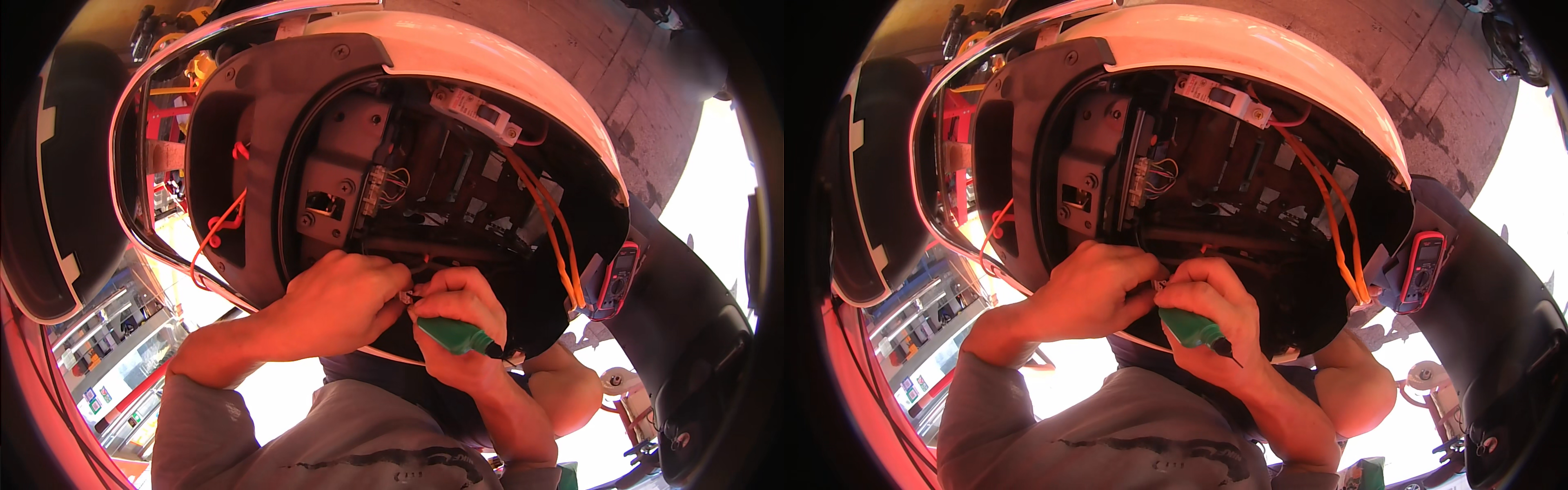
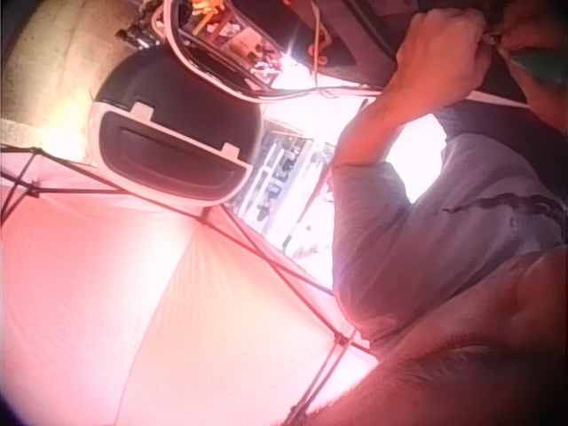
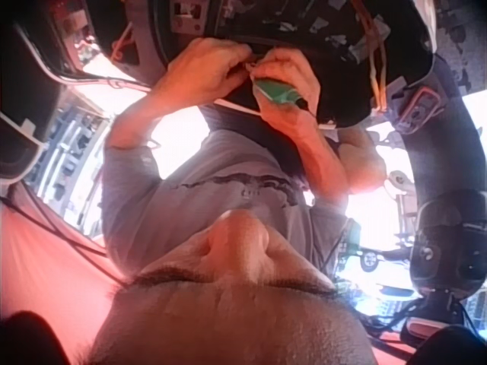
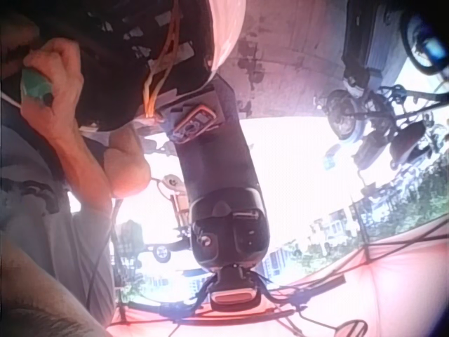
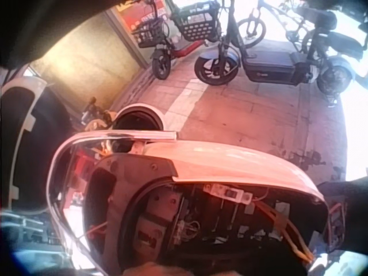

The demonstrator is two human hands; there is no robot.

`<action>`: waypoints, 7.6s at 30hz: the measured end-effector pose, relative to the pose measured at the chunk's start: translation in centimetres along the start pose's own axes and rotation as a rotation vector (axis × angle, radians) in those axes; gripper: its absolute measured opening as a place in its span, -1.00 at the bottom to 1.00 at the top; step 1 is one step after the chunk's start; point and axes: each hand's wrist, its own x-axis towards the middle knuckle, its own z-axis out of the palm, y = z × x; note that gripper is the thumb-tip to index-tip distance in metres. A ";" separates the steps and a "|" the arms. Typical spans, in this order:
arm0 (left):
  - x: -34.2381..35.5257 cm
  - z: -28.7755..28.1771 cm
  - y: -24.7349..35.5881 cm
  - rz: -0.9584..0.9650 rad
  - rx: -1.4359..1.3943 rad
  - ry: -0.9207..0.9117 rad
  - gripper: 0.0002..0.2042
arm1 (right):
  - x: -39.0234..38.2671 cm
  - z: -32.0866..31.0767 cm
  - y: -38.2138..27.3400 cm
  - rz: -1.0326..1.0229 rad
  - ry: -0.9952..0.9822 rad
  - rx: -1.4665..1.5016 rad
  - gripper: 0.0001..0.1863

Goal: The person works on the internal electronics of a white electric scooter, using a green-handled screwdriver to adjust components and wires inside the open body. The person manipulates wires and small parts within the scooter's compartment throughout the clip.

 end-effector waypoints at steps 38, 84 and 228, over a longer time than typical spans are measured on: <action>0.1 0.2 0.4 -0.041 0.035 0.008 -0.86 | 0.1 -0.3 0.3 0.120 0.031 0.066 -0.66; 0.2 0.3 0.6 -0.103 -0.005 0.011 -0.85 | 0.0 -0.3 0.2 0.156 0.066 0.140 -0.68; 0.4 0.7 0.5 -0.006 0.057 0.072 -0.85 | 0.0 0.2 0.9 0.114 0.070 0.082 -0.67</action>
